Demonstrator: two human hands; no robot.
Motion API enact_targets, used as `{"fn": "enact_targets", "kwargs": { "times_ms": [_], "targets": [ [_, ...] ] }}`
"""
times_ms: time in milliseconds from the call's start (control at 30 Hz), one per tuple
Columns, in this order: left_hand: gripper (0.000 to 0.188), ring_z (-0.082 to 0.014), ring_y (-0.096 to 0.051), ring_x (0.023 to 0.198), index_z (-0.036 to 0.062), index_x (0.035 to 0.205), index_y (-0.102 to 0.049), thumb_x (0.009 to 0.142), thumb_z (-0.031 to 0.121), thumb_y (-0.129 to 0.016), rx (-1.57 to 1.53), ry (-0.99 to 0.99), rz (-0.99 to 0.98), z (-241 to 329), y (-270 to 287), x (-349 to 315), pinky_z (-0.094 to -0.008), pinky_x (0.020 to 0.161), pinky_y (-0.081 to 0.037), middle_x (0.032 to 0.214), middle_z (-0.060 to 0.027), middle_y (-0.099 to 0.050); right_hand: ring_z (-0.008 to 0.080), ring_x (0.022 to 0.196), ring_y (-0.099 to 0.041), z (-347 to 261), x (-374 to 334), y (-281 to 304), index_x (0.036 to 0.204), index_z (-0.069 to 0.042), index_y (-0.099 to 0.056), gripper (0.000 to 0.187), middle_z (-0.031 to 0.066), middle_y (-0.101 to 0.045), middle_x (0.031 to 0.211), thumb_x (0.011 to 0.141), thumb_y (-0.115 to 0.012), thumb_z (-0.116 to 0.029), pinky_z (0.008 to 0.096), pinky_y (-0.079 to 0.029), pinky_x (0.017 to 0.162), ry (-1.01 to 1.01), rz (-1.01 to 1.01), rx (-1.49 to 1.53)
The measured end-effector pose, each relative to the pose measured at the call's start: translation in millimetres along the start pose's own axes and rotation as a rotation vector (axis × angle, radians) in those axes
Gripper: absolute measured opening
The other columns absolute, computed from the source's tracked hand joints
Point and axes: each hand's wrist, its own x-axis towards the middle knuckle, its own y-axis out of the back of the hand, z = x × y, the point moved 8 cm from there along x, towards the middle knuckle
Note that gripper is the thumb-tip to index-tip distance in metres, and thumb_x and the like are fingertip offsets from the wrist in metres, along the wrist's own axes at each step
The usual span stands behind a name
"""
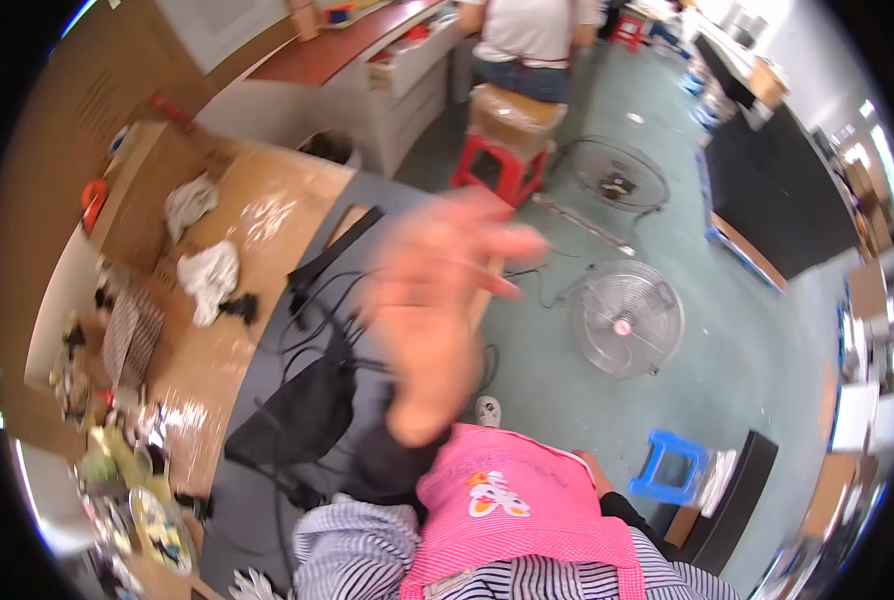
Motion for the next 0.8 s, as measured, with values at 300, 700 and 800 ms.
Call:
{"fn": "enact_targets", "kwargs": {
  "times_ms": [300, 700, 800],
  "targets": [
    [0.022, -0.0075, -0.060, 0.074, -0.0038, 0.101, -0.063, 0.094, 0.014, -0.052, 0.549, 0.778, -0.344, -152.2, 138.5, -242.7, -0.0238, 0.068, -0.050, 0.084, -0.0063, -0.067, 0.0364, 0.081, -0.065, -22.4, 34.1, 9.0, 0.090, -0.003, -0.065, 0.023, 0.0208, -0.066, 0.084, 0.081, -0.058, -0.022, 0.0392, -0.049, 0.071, -0.158, -0.202, -0.001],
    [0.036, -0.0107, -0.045, 0.049, -0.0013, 0.066, -0.053, 0.094, 0.022, -0.050, 0.670, 0.217, 0.093, -14.4, 208.1, -211.4, -0.0265, 0.044, -0.032, 0.058, -0.0043, -0.050, 0.0343, 0.073, -0.064, -16.0, 22.6, -0.8, 0.086, -0.002, -0.065, 0.020, 0.0225, -0.064, 0.077, 0.081, -0.058, -0.019, 0.0382, -0.048, 0.065, -0.110, -0.192, -0.031],
    [0.051, -0.0103, -0.042, 0.050, 0.0037, 0.063, -0.050, 0.098, 0.040, -0.040, 0.259, 0.224, 0.493, -8.1, 239.6, -221.0, -0.0226, 0.047, -0.031, 0.058, -0.0031, -0.048, 0.0344, 0.073, -0.063, -21.2, 33.6, 2.1, 0.085, -0.001, -0.065, 0.022, 0.0221, -0.063, 0.077, 0.081, -0.058, -0.021, 0.0392, -0.048, 0.065, -0.175, -0.218, -0.031]
  ]
}}
